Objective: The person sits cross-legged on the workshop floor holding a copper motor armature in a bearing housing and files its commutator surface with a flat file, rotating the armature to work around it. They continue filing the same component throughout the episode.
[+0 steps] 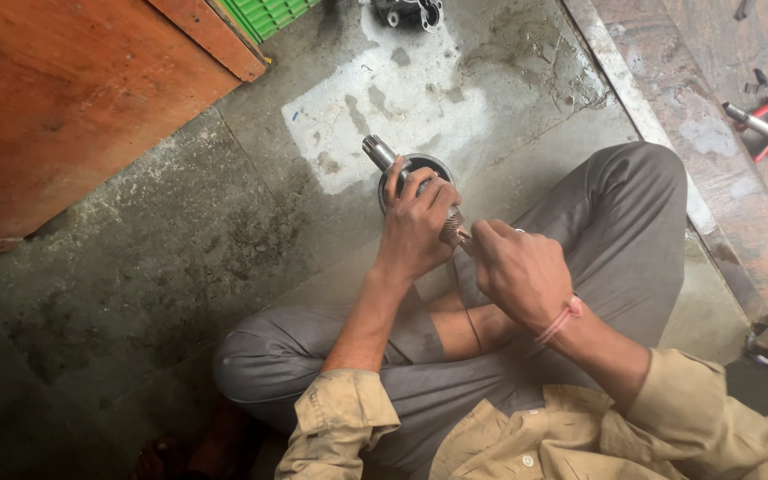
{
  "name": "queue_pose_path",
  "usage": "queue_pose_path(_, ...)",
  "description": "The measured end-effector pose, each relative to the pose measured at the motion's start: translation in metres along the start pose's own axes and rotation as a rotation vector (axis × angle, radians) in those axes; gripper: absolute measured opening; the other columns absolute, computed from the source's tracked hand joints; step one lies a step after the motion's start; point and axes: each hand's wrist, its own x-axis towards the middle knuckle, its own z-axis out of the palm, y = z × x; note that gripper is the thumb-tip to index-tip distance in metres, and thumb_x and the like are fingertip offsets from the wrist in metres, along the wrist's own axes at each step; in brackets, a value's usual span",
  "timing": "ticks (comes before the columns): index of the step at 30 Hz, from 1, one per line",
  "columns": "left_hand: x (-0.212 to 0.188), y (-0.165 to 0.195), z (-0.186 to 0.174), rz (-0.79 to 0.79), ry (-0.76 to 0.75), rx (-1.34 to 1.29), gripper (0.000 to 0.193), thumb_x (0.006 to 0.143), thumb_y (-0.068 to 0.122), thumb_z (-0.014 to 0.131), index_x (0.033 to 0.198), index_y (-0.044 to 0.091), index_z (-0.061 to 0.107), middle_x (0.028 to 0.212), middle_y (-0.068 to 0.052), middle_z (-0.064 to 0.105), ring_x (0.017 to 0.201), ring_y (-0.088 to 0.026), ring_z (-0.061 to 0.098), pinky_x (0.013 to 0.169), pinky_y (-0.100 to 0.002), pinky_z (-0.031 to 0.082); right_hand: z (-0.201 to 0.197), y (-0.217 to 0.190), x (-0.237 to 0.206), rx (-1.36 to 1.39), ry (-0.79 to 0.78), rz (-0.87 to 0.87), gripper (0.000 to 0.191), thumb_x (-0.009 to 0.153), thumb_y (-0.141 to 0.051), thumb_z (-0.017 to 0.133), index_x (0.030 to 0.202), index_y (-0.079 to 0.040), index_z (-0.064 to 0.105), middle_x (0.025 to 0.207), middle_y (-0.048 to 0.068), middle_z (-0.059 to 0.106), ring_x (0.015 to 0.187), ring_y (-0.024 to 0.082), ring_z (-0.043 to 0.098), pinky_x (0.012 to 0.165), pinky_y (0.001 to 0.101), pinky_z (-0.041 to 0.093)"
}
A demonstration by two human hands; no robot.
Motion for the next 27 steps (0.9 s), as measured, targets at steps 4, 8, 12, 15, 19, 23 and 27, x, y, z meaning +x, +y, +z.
queue_pose_path(4,-0.001,0.0,0.0,0.004,0.011,-0.003,0.027,0.074,0.009,0.072,0.099,0.011,0.064,0.103,-0.002,0.067,0.122,-0.028,0.058,0.127,-0.06,0.02,0.002,0.0,-0.002,0.0,0.0,0.002,0.01,0.089,-0.012,0.062,0.085,-0.007,0.054,0.074,0.012,0.061,0.061,0.036,0.063,0.051,0.0491,0.047)
queue_pose_path(8,-0.001,0.0,-0.002,-0.011,-0.015,-0.006,0.03,0.069,0.007,0.07,0.098,0.011,0.063,0.102,-0.002,0.067,0.122,-0.028,0.058,0.127,-0.06,0.02,0.004,-0.001,-0.003,-0.002,0.007,0.001,0.012,0.09,-0.013,0.062,0.084,-0.007,0.053,0.074,0.012,0.061,0.061,0.037,0.063,0.051,0.0495,0.047)
queue_pose_path(12,0.0,0.0,-0.003,0.003,0.002,-0.007,0.03,0.07,0.007,0.072,0.099,0.011,0.063,0.102,-0.003,0.067,0.122,-0.029,0.057,0.127,-0.06,0.02,0.007,-0.002,-0.005,0.04,0.067,0.002,0.016,0.092,-0.015,0.063,0.085,-0.006,0.052,0.075,0.013,0.06,0.061,0.038,0.062,0.05,0.0499,0.046)
queue_pose_path(15,-0.002,0.001,-0.004,0.001,-0.011,-0.003,0.031,0.07,0.006,0.071,0.1,0.011,0.063,0.103,-0.003,0.067,0.123,-0.028,0.057,0.128,-0.06,0.02,0.009,-0.001,-0.007,0.06,0.043,0.03,0.018,0.093,-0.015,0.063,0.083,-0.007,0.052,0.074,0.013,0.061,0.06,0.038,0.062,0.05,0.05,0.046)
queue_pose_path(19,-0.001,0.001,-0.004,0.001,0.002,-0.019,0.031,0.07,0.007,0.072,0.1,0.011,0.063,0.103,-0.003,0.066,0.123,-0.029,0.057,0.127,-0.06,0.019,0.012,-0.001,-0.008,0.063,0.083,0.034,0.016,0.092,-0.014,0.063,0.084,-0.006,0.052,0.075,0.014,0.061,0.06,0.039,0.062,0.051,0.0501,0.046)
queue_pose_path(23,-0.002,0.002,-0.005,-0.008,-0.03,-0.009,0.034,0.068,0.006,0.072,0.101,0.01,0.063,0.103,-0.004,0.066,0.124,-0.03,0.056,0.127,-0.06,0.018,0.011,-0.003,-0.009,0.114,0.09,0.027,0.014,0.092,-0.013,0.063,0.084,-0.006,0.053,0.078,0.014,0.062,0.061,0.04,0.061,0.051,0.0503,0.046)
queue_pose_path(27,-0.003,0.003,-0.005,-0.017,-0.024,-0.022,0.034,0.069,0.005,0.071,0.101,0.01,0.063,0.105,-0.004,0.066,0.125,-0.03,0.056,0.128,-0.06,0.018,0.009,-0.005,-0.008,0.104,0.066,0.079,0.015,0.092,-0.013,0.063,0.084,-0.006,0.053,0.077,0.014,0.062,0.062,0.041,0.062,0.052,0.0507,0.046)
